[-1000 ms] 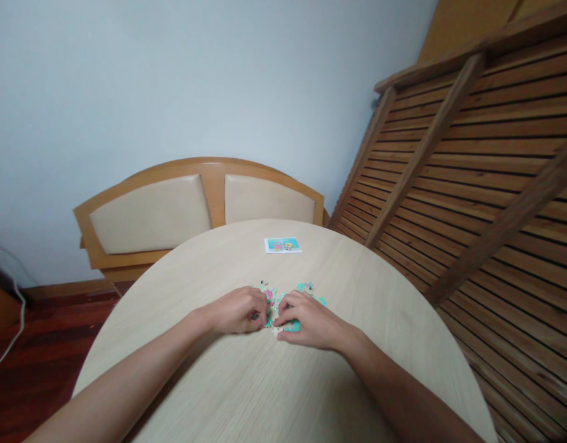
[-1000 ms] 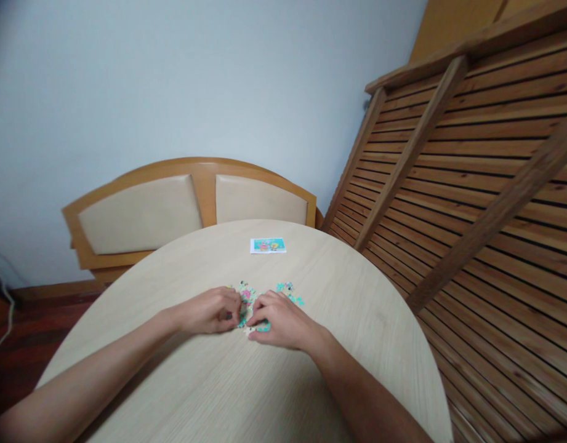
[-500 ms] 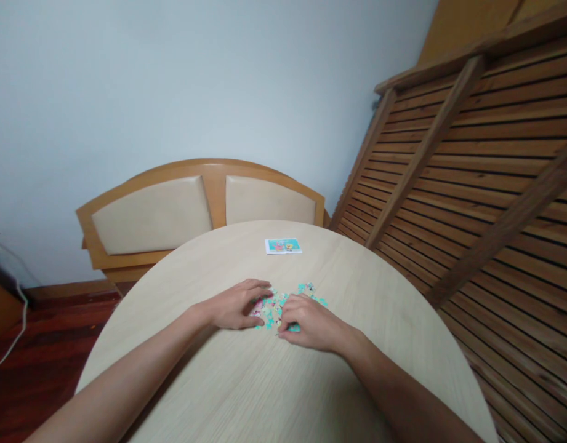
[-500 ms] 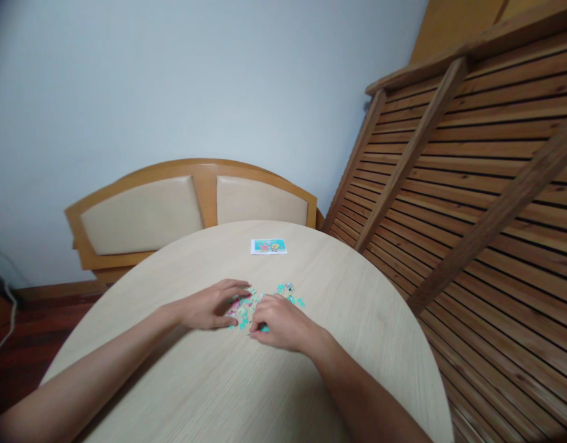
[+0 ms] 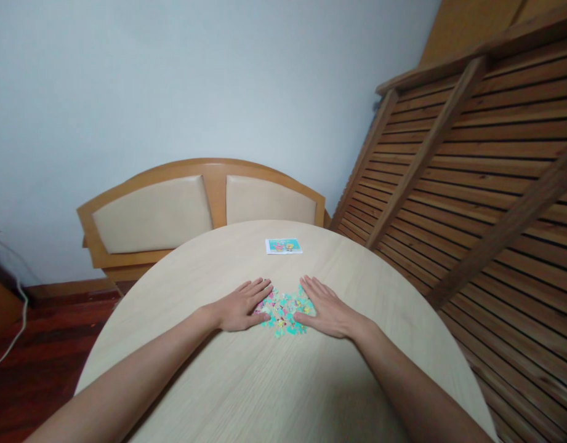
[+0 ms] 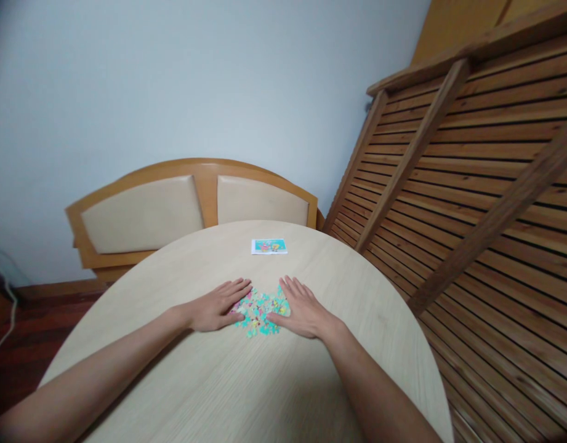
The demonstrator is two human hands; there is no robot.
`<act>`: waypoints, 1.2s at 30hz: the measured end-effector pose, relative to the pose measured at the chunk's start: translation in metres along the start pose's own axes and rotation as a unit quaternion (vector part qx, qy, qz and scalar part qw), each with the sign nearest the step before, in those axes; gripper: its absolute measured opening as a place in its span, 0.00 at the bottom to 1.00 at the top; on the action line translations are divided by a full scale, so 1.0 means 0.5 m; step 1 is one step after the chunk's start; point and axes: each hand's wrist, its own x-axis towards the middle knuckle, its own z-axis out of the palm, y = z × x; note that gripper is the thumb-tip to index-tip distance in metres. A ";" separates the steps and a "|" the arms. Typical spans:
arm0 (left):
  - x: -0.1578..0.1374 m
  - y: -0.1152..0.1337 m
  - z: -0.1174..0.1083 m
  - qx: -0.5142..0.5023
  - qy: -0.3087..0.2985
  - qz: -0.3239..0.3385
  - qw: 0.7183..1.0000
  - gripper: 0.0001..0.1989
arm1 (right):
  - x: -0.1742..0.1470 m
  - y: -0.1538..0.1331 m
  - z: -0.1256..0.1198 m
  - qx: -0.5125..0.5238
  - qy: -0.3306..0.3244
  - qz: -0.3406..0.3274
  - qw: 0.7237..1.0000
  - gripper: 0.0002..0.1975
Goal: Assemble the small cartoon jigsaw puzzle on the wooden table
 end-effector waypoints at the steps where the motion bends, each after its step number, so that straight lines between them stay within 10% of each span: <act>1: 0.002 0.003 0.003 0.004 0.001 -0.005 1.000 0.40 | 0.002 0.002 0.005 -0.003 -0.014 0.005 1.000 0.54; 25: 0.054 -0.068 0.031 -0.022 0.116 -0.087 0.989 0.29 | -0.028 -0.191 0.052 0.030 -0.057 -0.174 0.983 0.53; 36: 0.063 -0.075 0.045 -0.072 0.182 -0.104 0.975 0.29 | 0.027 -0.157 0.063 0.003 0.004 -0.090 0.996 0.46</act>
